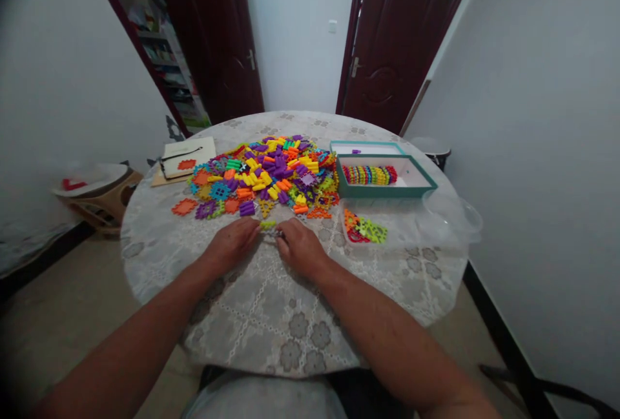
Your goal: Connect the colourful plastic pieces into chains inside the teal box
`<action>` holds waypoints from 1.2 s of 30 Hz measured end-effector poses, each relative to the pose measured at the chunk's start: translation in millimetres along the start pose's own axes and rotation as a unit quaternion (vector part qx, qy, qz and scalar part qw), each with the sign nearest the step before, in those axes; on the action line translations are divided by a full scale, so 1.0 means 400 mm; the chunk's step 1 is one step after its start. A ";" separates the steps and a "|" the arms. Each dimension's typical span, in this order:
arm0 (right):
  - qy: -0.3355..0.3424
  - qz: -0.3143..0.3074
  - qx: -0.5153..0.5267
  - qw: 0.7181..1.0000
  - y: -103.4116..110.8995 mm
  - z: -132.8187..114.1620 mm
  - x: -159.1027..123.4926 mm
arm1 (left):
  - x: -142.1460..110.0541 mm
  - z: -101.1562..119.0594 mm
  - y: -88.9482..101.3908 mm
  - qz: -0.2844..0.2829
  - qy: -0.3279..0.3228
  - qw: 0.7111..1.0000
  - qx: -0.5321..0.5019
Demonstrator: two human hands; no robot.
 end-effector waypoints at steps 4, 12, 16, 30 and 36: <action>0.053 0.052 0.041 0.996 0.027 -0.026 0.000 | 0.006 0.037 0.023 0.004 -0.043 0.995 -0.085; 0.011 0.065 0.013 0.998 0.078 -0.012 -0.006 | 0.003 0.108 0.029 -0.061 -0.053 0.978 -0.194; 0.032 0.036 0.022 0.999 0.098 -0.025 -0.010 | -0.001 0.132 0.036 -0.068 -0.039 0.972 -0.222; -0.131 0.165 -0.320 0.924 0.440 0.251 -0.052 | -0.067 -0.163 0.153 0.147 0.131 0.978 0.065; -0.182 0.108 -0.395 0.894 0.455 0.338 -0.099 | -0.105 -0.314 0.178 0.142 0.294 0.932 0.156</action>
Point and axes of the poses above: each hand's wrist, its own x-axis towards the middle knuckle, its own y-axis out of the back of the hand, z = x × y, the point moved 9 cm from there along x, towards the middle knuckle, and after that the axes turned 1 degree about -y, right-handed, at the moved point
